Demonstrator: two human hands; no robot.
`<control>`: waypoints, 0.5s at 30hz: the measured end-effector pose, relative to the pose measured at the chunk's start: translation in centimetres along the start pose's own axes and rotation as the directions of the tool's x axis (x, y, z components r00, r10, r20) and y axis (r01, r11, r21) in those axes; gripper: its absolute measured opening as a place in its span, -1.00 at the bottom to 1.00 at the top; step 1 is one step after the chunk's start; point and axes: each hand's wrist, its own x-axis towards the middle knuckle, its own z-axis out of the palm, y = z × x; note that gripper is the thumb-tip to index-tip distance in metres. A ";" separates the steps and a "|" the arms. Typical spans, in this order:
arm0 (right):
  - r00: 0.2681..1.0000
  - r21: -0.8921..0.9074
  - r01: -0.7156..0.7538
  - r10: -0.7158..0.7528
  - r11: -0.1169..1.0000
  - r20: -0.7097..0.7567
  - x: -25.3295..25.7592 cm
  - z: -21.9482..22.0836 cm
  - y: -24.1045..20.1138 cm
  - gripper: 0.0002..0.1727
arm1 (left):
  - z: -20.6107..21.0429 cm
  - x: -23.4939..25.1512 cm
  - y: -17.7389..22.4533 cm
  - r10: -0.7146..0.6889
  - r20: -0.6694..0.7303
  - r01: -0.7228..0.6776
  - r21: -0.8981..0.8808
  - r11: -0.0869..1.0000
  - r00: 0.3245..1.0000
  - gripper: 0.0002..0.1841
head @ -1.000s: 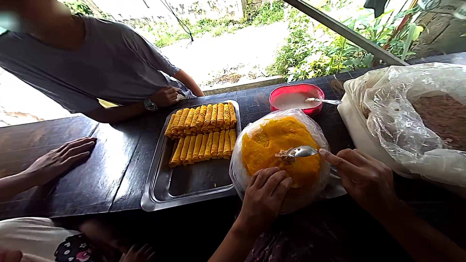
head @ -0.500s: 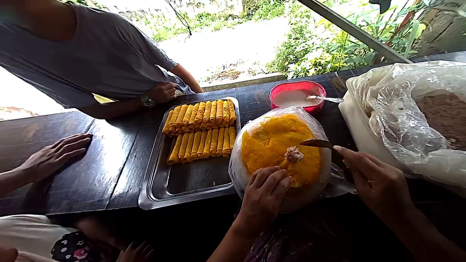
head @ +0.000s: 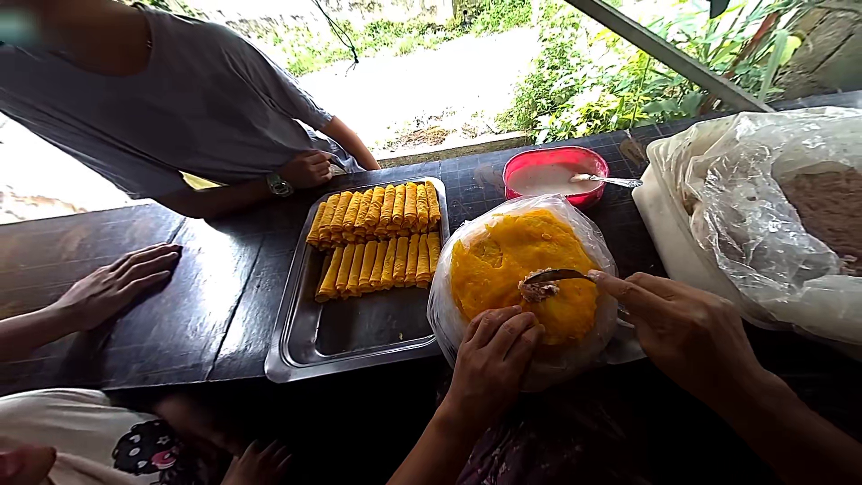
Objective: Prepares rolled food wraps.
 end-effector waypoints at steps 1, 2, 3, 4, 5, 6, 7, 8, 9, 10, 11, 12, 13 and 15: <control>1.000 0.016 -0.008 0.009 1.000 -0.018 -0.1 -0.1 -0.1 -0.52 | 0.0 -0.1 0.0 -0.001 0.001 0.001 0.001 1.000 1.000 -0.84; 1.000 0.024 -0.006 0.006 1.000 -0.024 -0.2 0.1 -0.2 -0.52 | 0.0 -0.1 0.0 -0.001 -0.003 0.001 0.000 1.000 1.000 -0.84; 1.000 0.022 0.005 -0.004 1.000 -0.021 -0.3 0.6 -0.3 -0.51 | 0.1 -0.1 0.0 0.000 -0.009 0.000 0.001 1.000 1.000 -0.84; 1.000 0.011 0.015 -0.015 1.000 -0.013 -0.6 1.2 -0.5 -0.50 | 0.1 -0.1 0.0 0.002 -0.014 -0.002 0.001 1.000 1.000 -0.84; 1.000 0.001 0.026 -0.026 1.000 -0.003 -0.7 1.8 -0.6 -0.49 | 0.2 -0.1 -0.1 0.003 -0.019 -0.004 -0.001 1.000 1.000 -0.84; 0.999 -0.012 0.038 -0.038 0.999 0.004 -0.7 2.1 -0.8 -0.48 | 0.2 -0.1 -0.1 0.004 -0.021 -0.004 -0.003 1.000 1.000 -0.84; 0.999 -0.024 0.046 -0.046 0.999 0.011 -0.7 2.1 -0.9 -0.48 | 0.3 -0.1 -0.1 0.003 -0.024 -0.003 -0.005 1.000 1.000 -0.84; 0.999 -0.025 0.049 -0.049 0.998 0.018 -0.5 2.0 -0.9 -0.48 | 0.3 -0.1 -0.1 0.001 -0.026 -0.001 -0.005 1.000 1.000 -0.84; 0.999 -0.015 0.046 -0.045 0.999 0.024 -0.3 1.7 -0.7 -0.49 | 0.3 -0.1 -0.1 0.001 -0.026 -0.001 -0.003 1.000 1.000 -0.85; 0.999 0.005 0.034 -0.034 0.999 0.020 -0.1 1.4 -0.5 -0.50 | 0.3 -0.2 -0.1 0.001 -0.025 -0.001 -0.003 1.000 1.000 -0.85; 1.000 0.023 0.015 -0.015 1.000 0.002 0.2 1.1 -0.2 -0.52 | 0.3 -0.2 -0.1 0.000 -0.022 0.000 0.000 1.000 1.000 -0.85; 1.000 0.036 -0.004 0.005 0.999 -0.022 0.4 0.7 0.1 -0.54 | 0.3 -0.1 0.0 -0.004 -0.019 0.004 0.000 1.000 1.000 -0.84; 0.999 0.043 -0.020 0.022 0.999 -0.038 0.5 0.4 0.3 -0.56 | 0.3 -0.1 0.0 -0.006 -0.020 0.006 -0.004 1.000 1.000 -0.84; 0.999 0.046 -0.024 0.026 0.999 -0.031 0.4 0.8 0.6 -0.55 | 0.5 0.0 0.1 -0.008 -0.030 0.008 -0.008 1.000 1.000 -0.84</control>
